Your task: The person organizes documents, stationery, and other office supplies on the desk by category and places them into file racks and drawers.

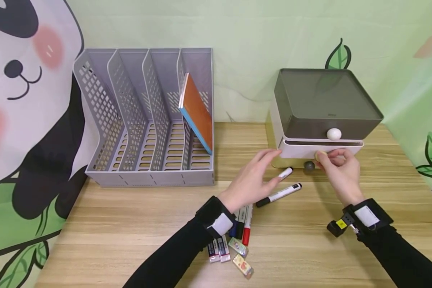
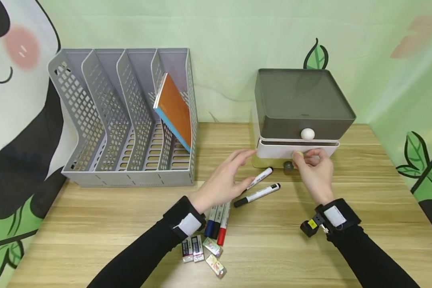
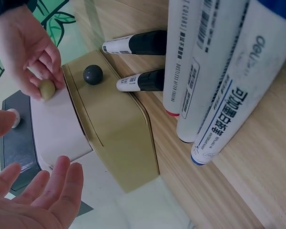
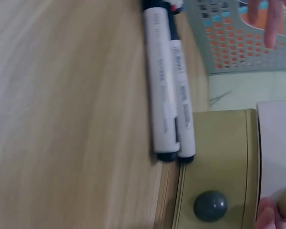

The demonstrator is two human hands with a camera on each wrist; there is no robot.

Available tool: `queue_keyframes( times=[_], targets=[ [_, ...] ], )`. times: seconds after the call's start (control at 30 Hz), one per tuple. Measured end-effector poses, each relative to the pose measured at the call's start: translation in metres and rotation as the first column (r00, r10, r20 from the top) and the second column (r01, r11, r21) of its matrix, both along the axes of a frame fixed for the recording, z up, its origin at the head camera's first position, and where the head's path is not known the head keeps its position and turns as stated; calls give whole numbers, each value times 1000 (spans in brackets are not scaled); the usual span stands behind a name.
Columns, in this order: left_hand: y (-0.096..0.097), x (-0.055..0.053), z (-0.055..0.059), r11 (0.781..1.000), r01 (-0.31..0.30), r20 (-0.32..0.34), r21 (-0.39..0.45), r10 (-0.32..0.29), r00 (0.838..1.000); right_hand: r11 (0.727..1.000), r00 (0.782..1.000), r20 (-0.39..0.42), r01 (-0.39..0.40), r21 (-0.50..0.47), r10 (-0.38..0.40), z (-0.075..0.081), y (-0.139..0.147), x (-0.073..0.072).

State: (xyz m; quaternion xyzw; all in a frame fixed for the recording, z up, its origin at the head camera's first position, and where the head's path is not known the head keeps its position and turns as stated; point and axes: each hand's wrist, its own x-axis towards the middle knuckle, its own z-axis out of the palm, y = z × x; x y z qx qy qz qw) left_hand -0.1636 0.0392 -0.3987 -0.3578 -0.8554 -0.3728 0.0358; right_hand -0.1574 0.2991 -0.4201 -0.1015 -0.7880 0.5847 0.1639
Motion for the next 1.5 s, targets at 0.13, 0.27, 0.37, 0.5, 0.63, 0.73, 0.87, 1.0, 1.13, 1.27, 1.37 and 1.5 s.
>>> queue_keyframes(
  times=[0.13,0.27,0.37,0.5,0.63,0.73,0.87,1.0,1.13,1.27,1.37,1.5],
  targets=[
    [-2,0,-1,1000,1,20,-1,-1,1000,978,999,-52,21,208,-11,4,-3,15],
    [-2,0,-2,1000,4,28,-25,-3,1000,933,993,-121,50,357,-7,3,-1,27],
    [-3,0,-4,997,6,28,-78,-4,1000,903,989,-147,59,426,5,3,1,35],
    [-6,1,-7,982,16,9,-186,-15,1000,861,989,-148,56,506,23,4,3,45],
    [-6,1,-10,958,33,5,-284,-33,999,830,986,-163,60,555,38,3,6,53],
    [-7,3,-12,945,42,26,-324,-35,999,816,981,-188,72,573,46,0,7,57],
    [-7,4,-13,935,41,39,-353,-29,999,800,973,-225,92,593,55,-2,9,60],
    [-6,4,-14,927,36,37,-373,-23,999,788,970,-234,97,607,61,-1,8,61],
    [-6,4,-17,920,27,36,-390,-14,999,772,973,-225,99,628,58,-1,7,65],
    [-3,5,-22,906,20,40,-422,-3,999,753,961,-254,85,652,111,-4,4,69],
    [0,7,-23,893,7,41,-449,13,999,744,938,-268,16,668,220,-6,-2,71],
    [5,10,-25,869,-14,21,-495,28,999,736,911,-233,-104,669,340,-10,-14,71]
  ],
)
